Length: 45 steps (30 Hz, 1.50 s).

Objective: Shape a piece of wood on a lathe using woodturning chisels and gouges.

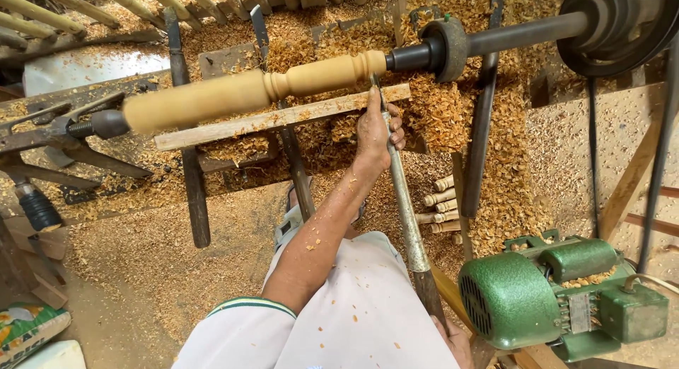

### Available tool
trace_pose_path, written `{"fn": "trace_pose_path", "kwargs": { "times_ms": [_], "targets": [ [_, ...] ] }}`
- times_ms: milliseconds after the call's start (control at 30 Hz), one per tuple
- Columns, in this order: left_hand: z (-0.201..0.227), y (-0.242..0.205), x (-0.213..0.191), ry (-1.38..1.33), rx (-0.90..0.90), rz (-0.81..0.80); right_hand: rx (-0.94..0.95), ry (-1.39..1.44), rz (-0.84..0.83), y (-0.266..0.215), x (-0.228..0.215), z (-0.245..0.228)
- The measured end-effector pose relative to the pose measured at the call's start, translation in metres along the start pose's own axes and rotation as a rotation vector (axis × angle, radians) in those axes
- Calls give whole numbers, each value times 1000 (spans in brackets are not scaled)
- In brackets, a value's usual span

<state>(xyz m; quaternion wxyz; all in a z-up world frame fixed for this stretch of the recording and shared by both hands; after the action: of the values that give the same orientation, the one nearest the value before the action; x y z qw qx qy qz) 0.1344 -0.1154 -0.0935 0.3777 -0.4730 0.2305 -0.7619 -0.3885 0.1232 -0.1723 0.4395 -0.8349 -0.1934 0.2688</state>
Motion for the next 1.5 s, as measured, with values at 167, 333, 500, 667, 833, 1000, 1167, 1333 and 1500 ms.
{"fn": "trace_pose_path", "kwargs": {
  "times_ms": [167, 333, 500, 667, 833, 1000, 1167, 1333, 1500],
  "targets": [
    [1, -1, 2, -5, 12, -15, -40, -36, 23, -9, -7, -12],
    [2, -4, 6, -40, -18, -25, -58, -199, 50, -18, -17, -31],
    [-2, -1, 6, -68, -21, -46, 31, -236, 54, -34, -20, -55],
    [-2, -1, 8, -93, -17, -60, 56, -236, 88, -53, -29, -81],
    [-2, -3, 11, -117, -28, -60, 80, -254, 117, -51, -43, -69],
    [-5, -1, 12, -161, -36, -77, 84, -315, 166, -59, -57, -79],
    [-12, 3, 16, -243, -76, -115, 128, -426, 212, -66, -70, -87],
    [-13, 3, 18, -274, -90, -135, 134, -503, 245, -74, -79, -91],
    [-14, 3, 18, -301, -101, -144, 149, -597, 282, -72, -91, -89]
  ]
}}
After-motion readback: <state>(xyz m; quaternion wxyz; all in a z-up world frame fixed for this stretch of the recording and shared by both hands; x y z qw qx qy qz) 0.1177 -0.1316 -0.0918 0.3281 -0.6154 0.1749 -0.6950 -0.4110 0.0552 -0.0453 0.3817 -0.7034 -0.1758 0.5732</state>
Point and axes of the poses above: each hand's wrist, its own y-axis towards the middle knuckle, its own x-axis out of the palm, z = x × y, the point moved 10 cm from there along y, towards the middle knuckle, and after that the axes turned 2 degrees about z, right-handed, at the moved point
